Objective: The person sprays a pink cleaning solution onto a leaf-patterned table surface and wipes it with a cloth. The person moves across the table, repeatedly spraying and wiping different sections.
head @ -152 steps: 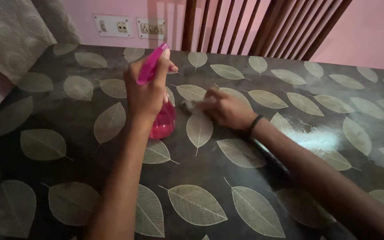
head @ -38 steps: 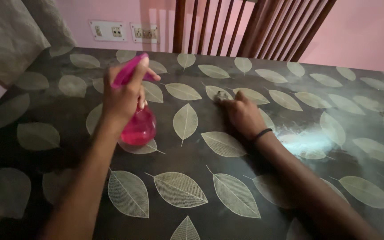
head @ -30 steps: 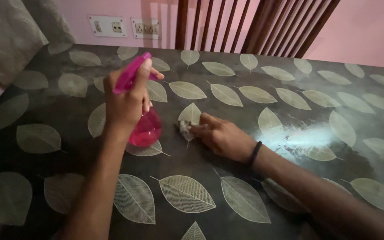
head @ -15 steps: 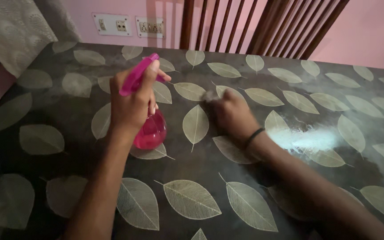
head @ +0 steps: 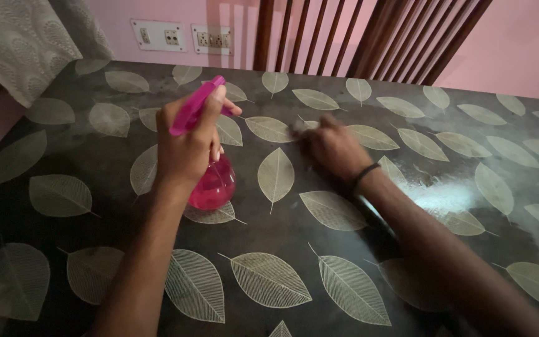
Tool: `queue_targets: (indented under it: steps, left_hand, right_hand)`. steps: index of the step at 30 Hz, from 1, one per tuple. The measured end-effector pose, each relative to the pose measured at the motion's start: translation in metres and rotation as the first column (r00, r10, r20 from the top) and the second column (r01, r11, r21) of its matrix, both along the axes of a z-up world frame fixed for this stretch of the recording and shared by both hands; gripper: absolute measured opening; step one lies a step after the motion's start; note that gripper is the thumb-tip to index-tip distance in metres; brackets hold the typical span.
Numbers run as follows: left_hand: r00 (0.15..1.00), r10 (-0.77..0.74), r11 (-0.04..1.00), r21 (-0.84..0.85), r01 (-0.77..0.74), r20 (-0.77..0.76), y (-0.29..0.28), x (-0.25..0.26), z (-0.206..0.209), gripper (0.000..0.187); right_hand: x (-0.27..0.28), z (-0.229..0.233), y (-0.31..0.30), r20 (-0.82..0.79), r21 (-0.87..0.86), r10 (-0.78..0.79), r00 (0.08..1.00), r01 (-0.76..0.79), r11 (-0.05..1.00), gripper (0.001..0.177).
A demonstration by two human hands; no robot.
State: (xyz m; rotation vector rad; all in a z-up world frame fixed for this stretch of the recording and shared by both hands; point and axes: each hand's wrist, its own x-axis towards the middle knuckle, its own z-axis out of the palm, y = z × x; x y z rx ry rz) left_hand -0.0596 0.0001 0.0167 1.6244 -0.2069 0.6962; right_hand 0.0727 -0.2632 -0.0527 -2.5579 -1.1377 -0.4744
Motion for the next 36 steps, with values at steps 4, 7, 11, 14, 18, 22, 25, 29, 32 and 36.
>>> queue_targets:
  steps: [4,7,11,14,18,22,25,29,32,36]
  left_hand:
    - [1.000,0.023,0.999,0.029,-0.023,-0.015,0.000,-0.001,-0.001,0.044]
    - [1.000,0.020,0.999,0.027,-0.020,-0.010,-0.001,0.001,-0.001,0.043]
    - [1.000,-0.020,0.999,-0.038,0.019,-0.008,-0.001,-0.001,0.000,0.041]
    - [1.000,-0.024,0.999,-0.039,0.024,-0.004,-0.001,-0.001,0.001,0.041]
    - [0.999,-0.044,0.997,-0.057,0.044,0.000,0.000,-0.001,0.000,0.041]
    - [0.999,0.018,1.000,0.008,-0.018,-0.034,0.000,-0.002,0.000,0.044]
    - [1.000,0.020,0.999,0.037,-0.020,-0.005,-0.001,-0.002,0.002,0.045]
    - [1.000,-0.007,1.000,0.011,0.007,0.011,-0.001,-0.003,0.002,0.045]
    - [1.000,-0.028,0.999,-0.032,0.028,0.007,-0.001,-0.002,0.002,0.042]
    - [1.000,0.009,1.000,-0.013,-0.010,-0.019,-0.001,-0.003,0.001,0.044]
  right_hand:
    - [0.038,-0.012,-0.010,0.143,0.164,-0.237,0.961,0.213,0.963,0.021]
    - [0.026,-0.028,0.013,0.108,0.131,-0.166,0.980,0.151,0.980,0.015]
    - [-0.030,-0.025,0.054,0.133,0.107,0.254,0.958,-0.269,0.957,0.022]
    - [-0.056,-0.011,0.060,-0.111,0.085,0.391,0.914,-0.383,0.920,0.038]
    - [-0.027,-0.007,0.044,0.036,0.080,0.443,0.896,-0.444,0.892,0.026]
    - [0.015,-0.011,0.006,0.083,0.105,0.164,0.983,-0.173,0.979,0.030]
    - [0.035,-0.021,-0.012,0.246,0.187,-0.187,0.951,0.143,0.972,0.014]
    - [0.034,-0.045,-0.008,0.325,0.080,-0.142,0.935,0.123,0.989,0.017]
    - [0.001,-0.043,0.017,0.330,-0.138,0.077,0.941,-0.033,0.990,0.012]
    - [-0.083,-0.014,0.028,-0.029,0.076,0.423,0.906,-0.420,0.904,0.033]
